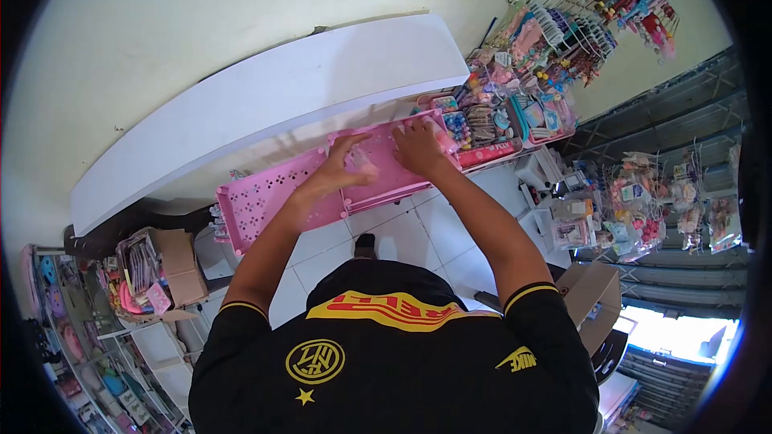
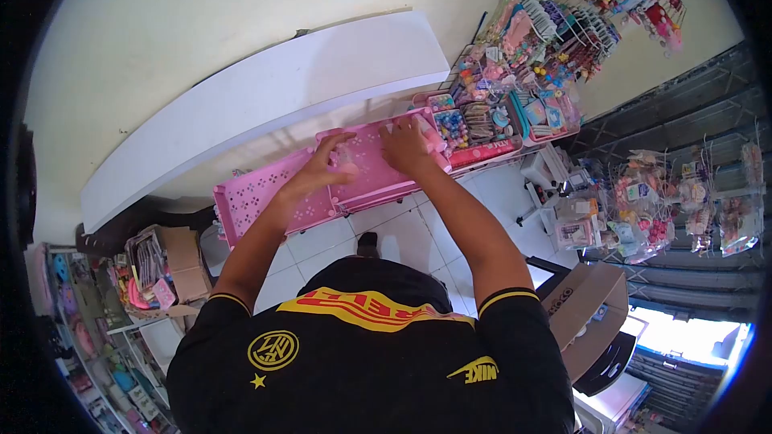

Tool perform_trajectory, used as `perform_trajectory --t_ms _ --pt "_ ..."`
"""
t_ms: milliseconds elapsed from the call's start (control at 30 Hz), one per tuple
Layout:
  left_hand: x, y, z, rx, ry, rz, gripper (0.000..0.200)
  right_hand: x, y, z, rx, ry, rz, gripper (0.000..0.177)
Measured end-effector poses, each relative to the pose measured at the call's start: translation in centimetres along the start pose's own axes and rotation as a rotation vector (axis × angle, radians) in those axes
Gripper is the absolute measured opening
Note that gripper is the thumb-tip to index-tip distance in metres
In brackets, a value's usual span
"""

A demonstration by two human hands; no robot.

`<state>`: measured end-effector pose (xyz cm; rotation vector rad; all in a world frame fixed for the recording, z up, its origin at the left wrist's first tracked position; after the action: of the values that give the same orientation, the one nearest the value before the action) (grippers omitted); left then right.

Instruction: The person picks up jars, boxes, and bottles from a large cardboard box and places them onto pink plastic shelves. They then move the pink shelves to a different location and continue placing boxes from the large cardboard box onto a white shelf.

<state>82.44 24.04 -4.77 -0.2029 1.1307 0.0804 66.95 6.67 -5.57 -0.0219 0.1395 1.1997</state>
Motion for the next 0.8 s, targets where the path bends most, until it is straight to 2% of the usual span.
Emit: perform_trajectory --t_ms 67,100,167,200,267,400,467,500,567,600,633,667,700,767,800 --pt "-2.0 2.0 0.6 0.038 0.775 0.231 0.086 0.7 -0.4 -0.2 0.016 0.041 -0.088 0.058" --pt "-2.6 2.8 0.6 0.032 0.768 0.232 0.086 1.0 -0.7 -0.3 0.010 0.037 -0.082 0.058" --pt "-4.1 4.1 -0.3 -0.097 1.246 0.236 0.086 1.4 -0.8 -0.6 0.016 0.052 -0.153 0.059" --pt "-5.1 4.6 -1.0 -0.092 1.241 0.239 0.086 1.6 -0.7 -0.8 0.015 0.047 -0.158 0.059" --pt "-6.9 5.4 -2.4 -0.242 1.791 0.360 0.089 2.0 -0.3 -0.9 -0.054 0.070 -0.190 0.058" --pt "-8.1 5.8 -4.8 -0.298 1.897 0.331 0.081 2.7 0.7 -0.1 -0.062 -0.031 -0.188 0.055" --pt "-8.3 5.7 -5.2 -0.388 1.818 0.417 0.075 2.9 3.3 2.6 -0.207 -0.345 -0.165 0.050" --pt "-8.5 5.5 -5.3 -0.375 1.811 0.426 0.075 2.6 4.8 3.0 -0.211 -0.349 -0.179 0.050" --pt "-9.4 4.7 -5.6 -0.011 1.494 0.355 0.060 1.3 8.7 3.8 -0.361 -0.920 -0.144 0.046" --pt "-10.2 4.1 -6.2 0.002 1.484 0.363 0.060 0.5 11.3 5.8 -0.301 -1.029 -0.209 0.044" --pt "-11.4 3.3 -7.0 0.033 1.108 0.426 0.050 -0.5 14.3 7.3 -0.243 -1.136 -0.275 0.043" --pt "-12.6 2.6 -7.9 0.065 0.730 0.472 0.041 -1.6 17.3 7.0 -0.311 -1.102 -0.309 0.046" --pt "-14.3 1.9 -9.5 0.089 0.719 0.474 0.041 -2.8 20.6 6.5 -0.378 -1.066 -0.347 0.049" --pt "-18.7 -0.1 -13.2 0.119 -0.039 -0.154 0.030 -5.0 27.7 6.4 -0.398 -1.048 -0.509 0.053" --pt "-20.5 -1.0 -15.0 0.261 -0.326 -0.235 0.035 -6.0 31.3 5.9 -0.416 -1.047 -0.549 0.053"
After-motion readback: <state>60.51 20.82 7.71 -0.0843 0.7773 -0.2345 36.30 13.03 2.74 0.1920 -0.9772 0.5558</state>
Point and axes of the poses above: each hand's wrist, its own y-axis away from the middle knuckle, its own z-axis out of the back of the hand, x = y × z, the point moved 1 cm from there along -y, towards the middle knuckle, and after that the axes turned 3 degrees about y, right-handed, at the moved point
